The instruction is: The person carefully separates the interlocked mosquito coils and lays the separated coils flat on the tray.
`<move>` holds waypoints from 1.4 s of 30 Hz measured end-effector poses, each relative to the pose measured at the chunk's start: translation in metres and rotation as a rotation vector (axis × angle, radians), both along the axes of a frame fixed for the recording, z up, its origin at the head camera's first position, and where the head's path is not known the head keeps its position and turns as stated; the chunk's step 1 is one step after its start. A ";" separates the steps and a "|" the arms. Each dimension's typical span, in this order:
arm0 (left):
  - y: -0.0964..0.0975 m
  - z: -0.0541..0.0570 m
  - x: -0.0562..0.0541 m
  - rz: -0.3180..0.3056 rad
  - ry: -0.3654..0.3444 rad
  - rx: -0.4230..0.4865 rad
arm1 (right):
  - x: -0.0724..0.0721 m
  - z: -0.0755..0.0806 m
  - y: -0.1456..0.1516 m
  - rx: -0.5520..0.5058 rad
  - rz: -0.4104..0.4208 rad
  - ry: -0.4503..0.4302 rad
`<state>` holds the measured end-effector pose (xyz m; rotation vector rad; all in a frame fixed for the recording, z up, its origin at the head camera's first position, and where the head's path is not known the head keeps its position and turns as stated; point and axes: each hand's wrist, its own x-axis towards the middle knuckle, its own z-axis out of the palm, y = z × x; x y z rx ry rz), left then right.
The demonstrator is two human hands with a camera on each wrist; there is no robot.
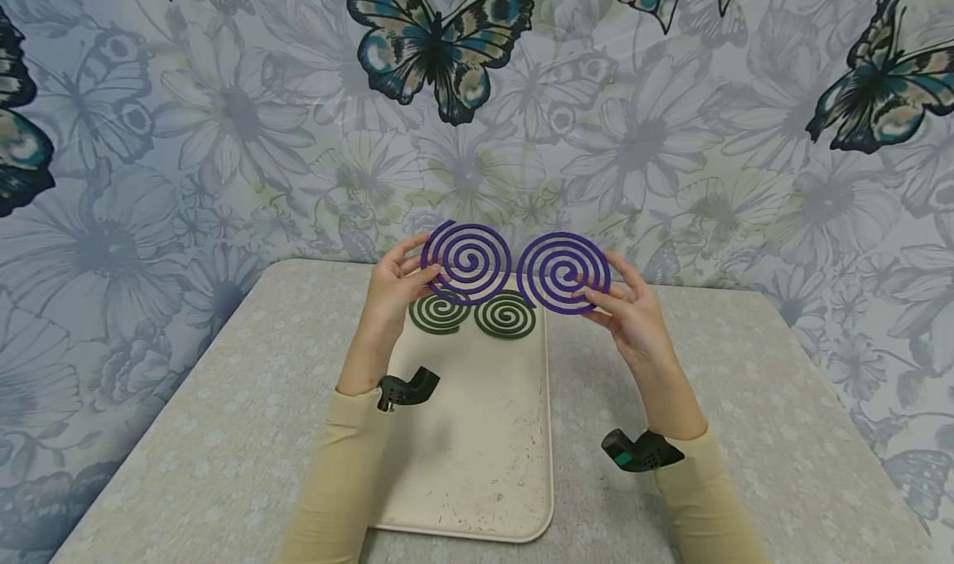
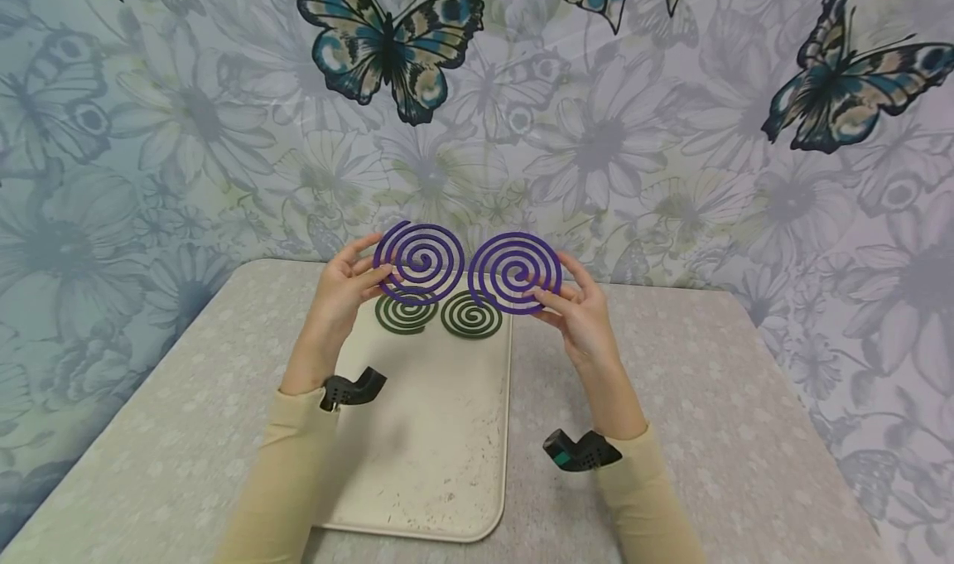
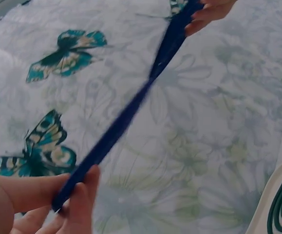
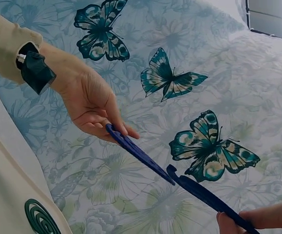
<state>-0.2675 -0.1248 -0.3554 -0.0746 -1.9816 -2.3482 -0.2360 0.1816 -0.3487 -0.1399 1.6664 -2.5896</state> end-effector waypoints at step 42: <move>-0.089 -0.096 -0.006 -0.345 -0.306 -0.289 | -0.010 -0.084 -0.035 0.198 0.060 -0.170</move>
